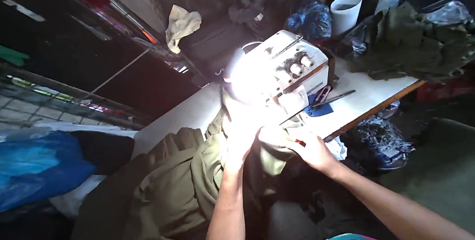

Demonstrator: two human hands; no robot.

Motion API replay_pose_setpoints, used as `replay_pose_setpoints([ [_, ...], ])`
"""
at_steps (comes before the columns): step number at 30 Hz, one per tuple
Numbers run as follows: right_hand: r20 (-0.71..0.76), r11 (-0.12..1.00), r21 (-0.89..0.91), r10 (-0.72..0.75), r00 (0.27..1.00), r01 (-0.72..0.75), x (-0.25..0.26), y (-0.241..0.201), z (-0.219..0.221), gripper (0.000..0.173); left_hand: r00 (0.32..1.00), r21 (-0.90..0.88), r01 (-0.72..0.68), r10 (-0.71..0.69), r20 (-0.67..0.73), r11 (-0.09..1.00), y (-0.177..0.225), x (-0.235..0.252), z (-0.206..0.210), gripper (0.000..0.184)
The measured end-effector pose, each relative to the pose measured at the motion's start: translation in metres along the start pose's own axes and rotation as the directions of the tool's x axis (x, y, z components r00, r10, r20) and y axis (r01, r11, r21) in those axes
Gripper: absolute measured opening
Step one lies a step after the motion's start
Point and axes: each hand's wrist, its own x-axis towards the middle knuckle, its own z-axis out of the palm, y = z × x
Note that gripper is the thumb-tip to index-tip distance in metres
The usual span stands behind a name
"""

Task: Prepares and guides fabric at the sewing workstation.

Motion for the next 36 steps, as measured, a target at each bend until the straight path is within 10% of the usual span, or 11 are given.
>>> replay_pose_setpoints([
  [6,-0.022,1.0,-0.001,0.009,1.0,-0.009,0.012,-0.016,-0.002,0.026,0.985,0.193,0.171,-0.172,-0.008,0.966,0.015,0.016,0.004,0.052],
  [14,-0.062,0.974,-0.126,-0.196,0.979,0.188,0.003,-0.011,-0.001,0.027,0.999,0.091,-0.014,0.01,0.037,0.996,-0.006,0.026,0.001,0.049],
  [17,0.041,0.998,0.059,-0.032,0.999,0.029,-0.015,-0.011,-0.01,0.027,0.959,-0.041,-0.135,0.121,-0.256,0.99,-0.025,0.0,0.019,0.031],
  [21,0.021,0.937,0.334,0.103,0.994,-0.104,-0.036,-0.004,-0.019,0.019,0.737,-0.051,-0.4,0.288,-0.612,0.915,-0.035,-0.066,0.047,0.016],
  [25,0.04,0.797,0.586,0.156,0.987,-0.15,-0.039,-0.015,-0.024,0.008,0.697,0.097,-0.522,0.49,-0.524,0.847,-0.012,-0.117,0.095,0.041],
  [29,0.087,0.675,0.709,0.207,0.974,-0.207,-0.036,-0.039,-0.021,0.006,0.724,0.115,-0.392,0.384,-0.573,0.913,0.01,-0.106,0.122,0.053],
  [36,0.005,0.79,0.6,0.153,0.988,-0.126,-0.041,-0.022,-0.01,0.004,0.777,0.227,-0.464,0.517,-0.36,0.856,-0.012,-0.099,0.075,0.055],
])
